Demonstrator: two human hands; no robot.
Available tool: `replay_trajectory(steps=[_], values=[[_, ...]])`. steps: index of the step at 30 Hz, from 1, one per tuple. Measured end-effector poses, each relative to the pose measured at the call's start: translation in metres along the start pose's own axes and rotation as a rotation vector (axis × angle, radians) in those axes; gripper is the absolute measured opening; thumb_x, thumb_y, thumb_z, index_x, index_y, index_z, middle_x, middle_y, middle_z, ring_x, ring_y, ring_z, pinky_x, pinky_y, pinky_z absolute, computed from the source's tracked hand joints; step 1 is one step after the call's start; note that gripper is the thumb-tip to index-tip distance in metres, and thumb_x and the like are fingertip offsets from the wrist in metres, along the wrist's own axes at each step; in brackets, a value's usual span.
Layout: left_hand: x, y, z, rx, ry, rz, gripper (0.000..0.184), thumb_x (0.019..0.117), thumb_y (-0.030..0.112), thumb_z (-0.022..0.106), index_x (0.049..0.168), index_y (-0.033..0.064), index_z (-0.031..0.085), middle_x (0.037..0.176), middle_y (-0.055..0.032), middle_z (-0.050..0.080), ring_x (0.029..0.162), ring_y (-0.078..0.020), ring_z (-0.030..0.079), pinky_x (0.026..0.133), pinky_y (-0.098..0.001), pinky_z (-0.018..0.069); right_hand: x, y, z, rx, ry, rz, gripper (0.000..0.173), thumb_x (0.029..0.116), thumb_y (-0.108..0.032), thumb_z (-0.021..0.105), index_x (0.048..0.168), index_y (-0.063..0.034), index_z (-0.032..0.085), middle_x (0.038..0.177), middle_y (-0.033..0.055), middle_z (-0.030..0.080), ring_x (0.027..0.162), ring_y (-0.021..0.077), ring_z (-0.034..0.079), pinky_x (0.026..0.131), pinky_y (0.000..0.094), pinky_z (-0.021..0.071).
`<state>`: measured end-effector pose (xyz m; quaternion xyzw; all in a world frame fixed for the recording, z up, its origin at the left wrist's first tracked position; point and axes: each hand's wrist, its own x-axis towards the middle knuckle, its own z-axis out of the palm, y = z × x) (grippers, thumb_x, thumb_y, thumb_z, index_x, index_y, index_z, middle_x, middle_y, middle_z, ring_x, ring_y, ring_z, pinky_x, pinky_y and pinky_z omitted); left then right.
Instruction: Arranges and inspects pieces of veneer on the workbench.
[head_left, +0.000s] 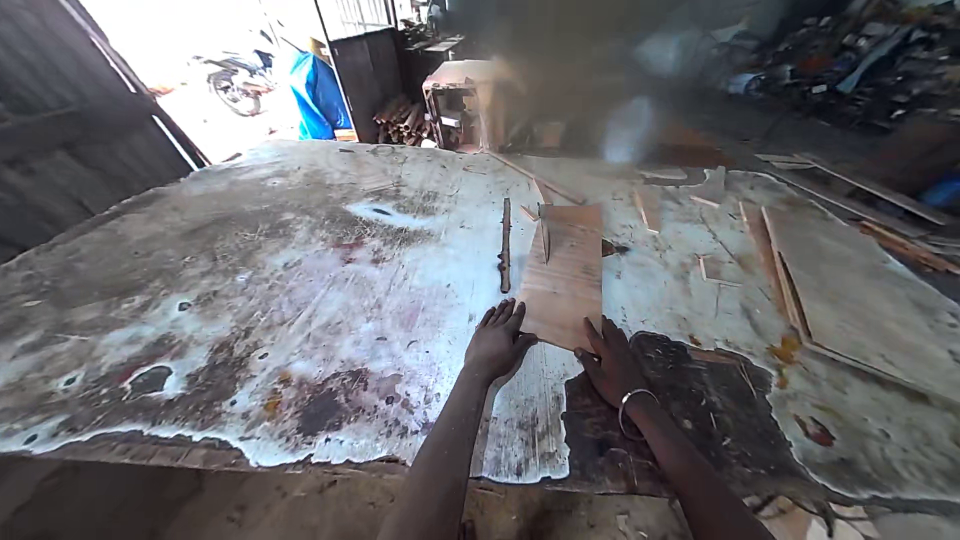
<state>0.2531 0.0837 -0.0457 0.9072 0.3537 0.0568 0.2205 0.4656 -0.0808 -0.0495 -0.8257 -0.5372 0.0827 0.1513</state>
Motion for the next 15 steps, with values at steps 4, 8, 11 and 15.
replay_trajectory(steps=[4, 8, 11, 15], values=[[0.006, -0.003, 0.0, -0.005, 0.015, -0.003, 0.076, 0.1012, 0.068, 0.037, 0.163, 0.0244, 0.029, 0.17, 0.0032, 0.025, 0.158, -0.0108, 0.013, 0.13, -0.0404, 0.0075, 0.006, -0.001, 0.001, 0.011, 0.012, -0.009, 0.07, 0.102, -0.054, 0.047, 0.161, -0.0191, 0.034, 0.167, 0.0235, 0.022, 0.157, 0.0374, 0.018, 0.128, 0.0514, 0.0148], [0.004, -0.004, -0.001, -0.006, 0.005, -0.008, 0.075, 0.1012, 0.068, 0.036, 0.162, 0.0255, 0.031, 0.17, 0.0046, 0.025, 0.158, -0.009, 0.012, 0.13, -0.0384, 0.0072, 0.004, 0.0, 0.006, 0.012, 0.037, 0.008, 0.068, 0.1014, -0.056, 0.045, 0.16, -0.0236, 0.037, 0.167, 0.0215, 0.024, 0.157, 0.0363, 0.019, 0.128, 0.0513, 0.016], [0.011, -0.004, 0.001, 0.015, 0.007, -0.019, 0.075, 0.1017, 0.068, 0.034, 0.163, 0.0251, 0.03, 0.17, 0.0044, 0.024, 0.158, -0.0098, 0.012, 0.13, -0.0393, 0.0077, 0.01, 0.0, 0.009, 0.01, 0.052, 0.001, 0.067, 0.1018, -0.055, 0.043, 0.16, -0.0227, 0.038, 0.167, 0.0227, 0.024, 0.156, 0.0374, 0.02, 0.127, 0.052, 0.0165], [0.026, -0.008, -0.003, 0.005, 0.037, -0.014, 0.075, 0.1014, 0.068, 0.036, 0.162, 0.0239, 0.032, 0.17, 0.003, 0.026, 0.158, -0.0121, 0.017, 0.13, -0.0412, 0.0097, 0.025, -0.003, 0.014, 0.041, 0.128, -0.012, 0.06, 0.1021, -0.048, 0.047, 0.157, -0.0241, 0.044, 0.164, 0.0263, 0.027, 0.154, 0.0414, 0.024, 0.126, 0.0556, 0.019]])
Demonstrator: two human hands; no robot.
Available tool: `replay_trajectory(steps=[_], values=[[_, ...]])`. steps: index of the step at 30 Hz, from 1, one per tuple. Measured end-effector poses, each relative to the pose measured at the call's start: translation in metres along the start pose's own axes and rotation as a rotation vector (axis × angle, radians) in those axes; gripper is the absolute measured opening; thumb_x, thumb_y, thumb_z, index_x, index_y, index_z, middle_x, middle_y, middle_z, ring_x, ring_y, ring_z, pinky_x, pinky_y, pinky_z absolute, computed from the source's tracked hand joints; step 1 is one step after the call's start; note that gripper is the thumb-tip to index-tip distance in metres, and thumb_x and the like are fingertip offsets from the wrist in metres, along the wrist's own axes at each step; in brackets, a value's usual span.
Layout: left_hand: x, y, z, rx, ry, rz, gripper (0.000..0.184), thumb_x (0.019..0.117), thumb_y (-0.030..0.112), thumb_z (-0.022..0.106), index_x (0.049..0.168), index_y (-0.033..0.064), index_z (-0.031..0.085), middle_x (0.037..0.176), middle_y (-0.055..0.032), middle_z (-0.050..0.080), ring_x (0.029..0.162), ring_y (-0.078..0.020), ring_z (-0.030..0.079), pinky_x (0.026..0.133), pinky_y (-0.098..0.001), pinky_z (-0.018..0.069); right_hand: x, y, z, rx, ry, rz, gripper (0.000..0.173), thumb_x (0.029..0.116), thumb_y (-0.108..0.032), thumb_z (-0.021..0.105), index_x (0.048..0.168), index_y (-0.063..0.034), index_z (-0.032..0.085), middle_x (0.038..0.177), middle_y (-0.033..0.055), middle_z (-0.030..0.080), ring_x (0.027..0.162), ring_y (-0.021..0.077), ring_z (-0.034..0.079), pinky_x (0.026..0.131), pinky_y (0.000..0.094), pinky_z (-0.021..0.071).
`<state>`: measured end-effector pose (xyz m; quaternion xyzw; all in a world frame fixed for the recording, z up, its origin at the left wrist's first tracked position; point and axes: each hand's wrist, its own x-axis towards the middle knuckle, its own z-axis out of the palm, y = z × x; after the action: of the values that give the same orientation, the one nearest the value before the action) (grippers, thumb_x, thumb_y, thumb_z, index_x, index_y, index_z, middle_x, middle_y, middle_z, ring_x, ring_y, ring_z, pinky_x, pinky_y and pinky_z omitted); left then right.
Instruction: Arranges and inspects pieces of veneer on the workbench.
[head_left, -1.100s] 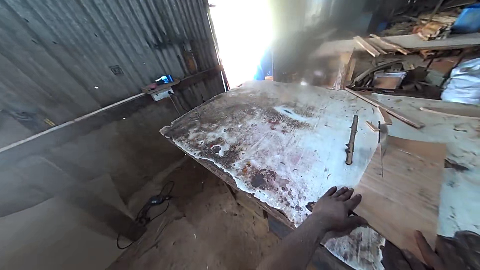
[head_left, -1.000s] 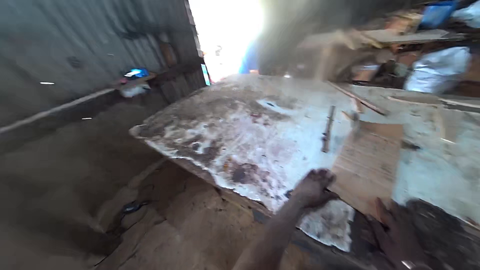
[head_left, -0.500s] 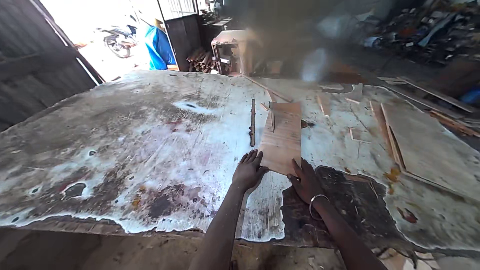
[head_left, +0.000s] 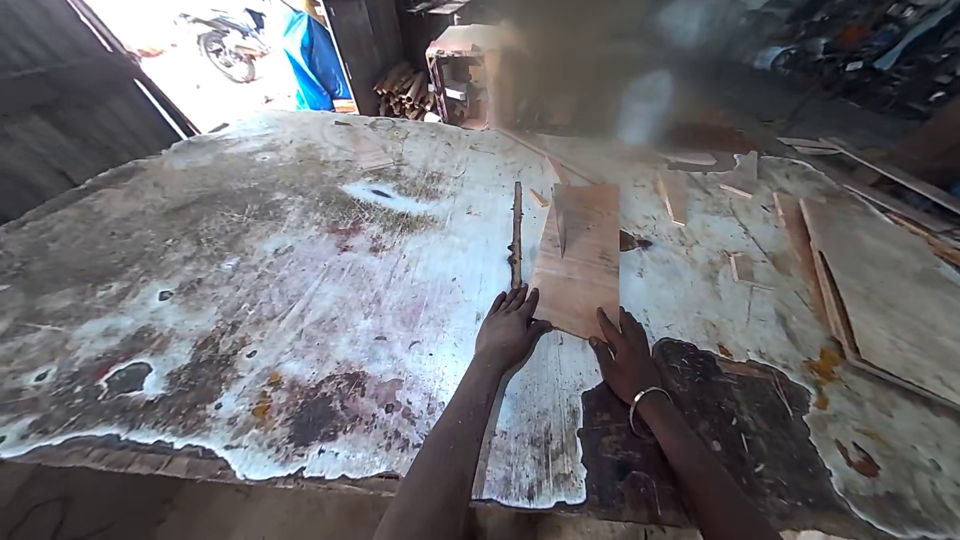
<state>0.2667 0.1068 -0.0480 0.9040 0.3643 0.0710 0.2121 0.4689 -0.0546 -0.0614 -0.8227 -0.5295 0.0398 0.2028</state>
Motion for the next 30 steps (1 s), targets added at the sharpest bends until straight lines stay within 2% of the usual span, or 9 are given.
replay_trajectory(steps=[6, 10, 12, 14, 16, 18, 21, 28, 30], values=[[0.034, -0.01, -0.005, -0.027, 0.003, 0.013, 0.074, 0.1013, 0.064, 0.043, 0.161, 0.0217, 0.034, 0.168, -0.0016, 0.03, 0.157, -0.0154, 0.021, 0.129, -0.0433, 0.0111, 0.03, -0.006, 0.001, 0.036, 0.015, 0.01, 0.053, 0.1034, -0.035, 0.055, 0.154, -0.0207, 0.048, 0.161, 0.0303, 0.03, 0.15, 0.0479, 0.028, 0.123, 0.0618, 0.0211], [0.058, -0.014, -0.012, -0.02, 0.018, 0.031, 0.073, 0.1015, 0.064, 0.043, 0.161, 0.0219, 0.036, 0.169, -0.0015, 0.029, 0.157, -0.0166, 0.02, 0.129, -0.045, 0.0117, 0.056, -0.004, 0.002, 0.025, -0.003, 0.028, 0.053, 0.1045, -0.032, 0.055, 0.156, -0.0206, 0.046, 0.163, 0.0306, 0.026, 0.15, 0.0491, 0.027, 0.121, 0.0624, 0.0237], [0.069, -0.017, -0.013, -0.015, 0.037, 0.051, 0.072, 0.1015, 0.063, 0.045, 0.16, 0.0212, 0.038, 0.17, -0.0013, 0.026, 0.158, -0.019, 0.019, 0.129, -0.0473, 0.0119, 0.066, -0.005, 0.002, 0.051, 0.012, 0.017, 0.052, 0.1045, -0.031, 0.054, 0.155, -0.0198, 0.046, 0.167, 0.0292, 0.016, 0.149, 0.0515, 0.027, 0.119, 0.0643, 0.0274], [0.081, -0.021, -0.015, -0.019, 0.042, 0.065, 0.071, 0.1021, 0.062, 0.045, 0.16, 0.0201, 0.037, 0.17, 0.0011, 0.024, 0.158, -0.0188, 0.018, 0.129, -0.0483, 0.011, 0.078, -0.007, -0.002, 0.05, -0.015, -0.001, 0.053, 0.1056, -0.029, 0.052, 0.156, -0.0168, 0.044, 0.17, 0.0235, 0.009, 0.15, 0.0494, 0.026, 0.12, 0.0645, 0.024], [0.094, -0.024, -0.019, -0.026, 0.028, 0.079, 0.072, 0.1028, 0.061, 0.044, 0.16, 0.0187, 0.036, 0.17, 0.0021, 0.025, 0.158, -0.018, 0.019, 0.129, -0.0486, 0.0101, 0.092, -0.005, -0.003, 0.019, -0.045, -0.036, 0.053, 0.107, -0.029, 0.049, 0.157, -0.0137, 0.042, 0.169, 0.0183, 0.021, 0.153, 0.0407, 0.027, 0.123, 0.0625, 0.0176], [0.103, -0.025, -0.02, -0.022, 0.021, 0.08, 0.072, 0.1032, 0.061, 0.043, 0.161, 0.0184, 0.035, 0.17, 0.0023, 0.025, 0.158, -0.0169, 0.018, 0.129, -0.0483, 0.0097, 0.103, 0.003, 0.0, 0.014, -0.054, -0.062, 0.053, 0.108, -0.031, 0.046, 0.158, -0.014, 0.041, 0.168, 0.0153, 0.026, 0.155, 0.0355, 0.025, 0.125, 0.0597, 0.016], [0.116, -0.028, -0.021, 0.003, 0.032, 0.076, 0.072, 0.1035, 0.061, 0.041, 0.161, 0.018, 0.034, 0.17, 0.0014, 0.024, 0.158, -0.0167, 0.018, 0.129, -0.0469, 0.0103, 0.118, 0.007, 0.004, 0.025, -0.037, -0.07, 0.053, 0.1077, -0.035, 0.047, 0.157, -0.0159, 0.043, 0.168, 0.0139, 0.027, 0.155, 0.0347, 0.027, 0.125, 0.0575, 0.0177], [0.148, -0.038, -0.031, -0.002, 0.014, 0.081, 0.074, 0.1032, 0.062, 0.041, 0.162, 0.017, 0.032, 0.171, 0.0001, 0.021, 0.158, -0.0173, 0.018, 0.129, -0.0476, 0.0094, 0.149, 0.002, 0.009, 0.027, -0.022, -0.033, 0.052, 0.1072, -0.035, 0.049, 0.157, -0.0187, 0.044, 0.168, 0.0098, 0.03, 0.155, 0.0319, 0.028, 0.124, 0.0618, 0.0169], [0.154, -0.039, -0.028, -0.022, 0.1, 0.014, 0.07, 0.1047, 0.058, 0.042, 0.161, 0.0167, 0.033, 0.172, -0.0031, 0.019, 0.158, -0.0218, 0.017, 0.129, -0.0483, 0.0119, 0.162, 0.002, 0.012, -0.005, -0.016, -0.003, 0.052, 0.1075, -0.034, 0.048, 0.157, -0.0179, 0.043, 0.167, 0.0112, 0.031, 0.154, 0.0323, 0.029, 0.123, 0.0628, 0.0172]])
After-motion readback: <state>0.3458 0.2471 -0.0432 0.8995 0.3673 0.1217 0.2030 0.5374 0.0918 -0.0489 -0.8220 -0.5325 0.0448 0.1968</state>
